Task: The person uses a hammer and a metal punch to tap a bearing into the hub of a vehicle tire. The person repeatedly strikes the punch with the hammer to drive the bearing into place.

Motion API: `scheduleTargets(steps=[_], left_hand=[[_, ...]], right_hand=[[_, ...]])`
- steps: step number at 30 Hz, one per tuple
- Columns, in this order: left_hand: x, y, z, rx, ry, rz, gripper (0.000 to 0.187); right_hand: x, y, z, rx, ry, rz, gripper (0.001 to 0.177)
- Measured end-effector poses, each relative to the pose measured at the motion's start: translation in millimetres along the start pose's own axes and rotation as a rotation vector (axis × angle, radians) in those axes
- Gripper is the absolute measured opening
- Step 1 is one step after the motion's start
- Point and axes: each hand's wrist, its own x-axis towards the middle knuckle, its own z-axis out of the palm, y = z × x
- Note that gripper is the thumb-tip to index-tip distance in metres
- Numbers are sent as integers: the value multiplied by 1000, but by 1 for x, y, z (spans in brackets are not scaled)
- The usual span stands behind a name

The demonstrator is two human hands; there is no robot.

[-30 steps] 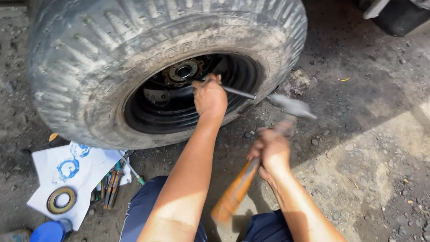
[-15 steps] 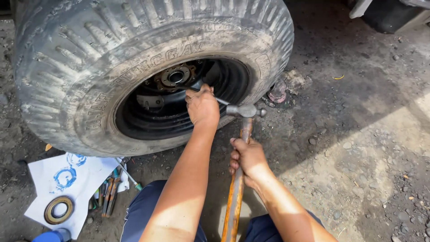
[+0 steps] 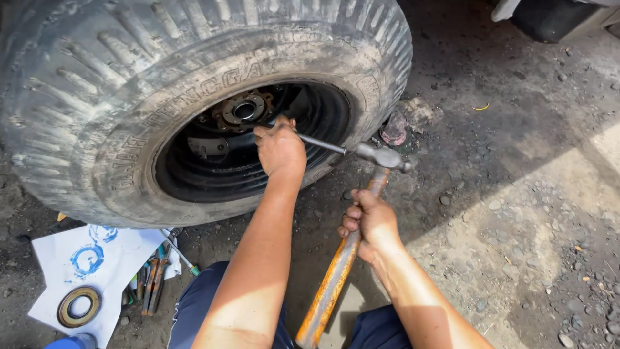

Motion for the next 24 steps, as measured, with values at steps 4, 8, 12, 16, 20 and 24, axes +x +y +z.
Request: scheduleTargets(steps=[4, 8, 12, 16, 20, 24], left_hand=[[3, 2, 2, 18, -5, -18, 29], [6, -6, -1, 22, -63, -16, 29], [-7, -4, -34, 36, -100, -36, 28], [-30, 9, -108, -165, -257, 25, 43], [-23, -3, -115, -638, 31, 131, 38], [-3, -7, -101, -1144, 104, -129, 36]], right_hand=[[2, 1, -7, 96, 34, -59, 20], [-2, 7, 3, -37, -54, 83, 21], [19, -8, -10, -70, -33, -3, 18], [38, -22, -18, -22, 55, -101, 18], [42, -35, -3, 94, 39, -175, 18], [47, -24, 13, 110, 31, -210, 20]])
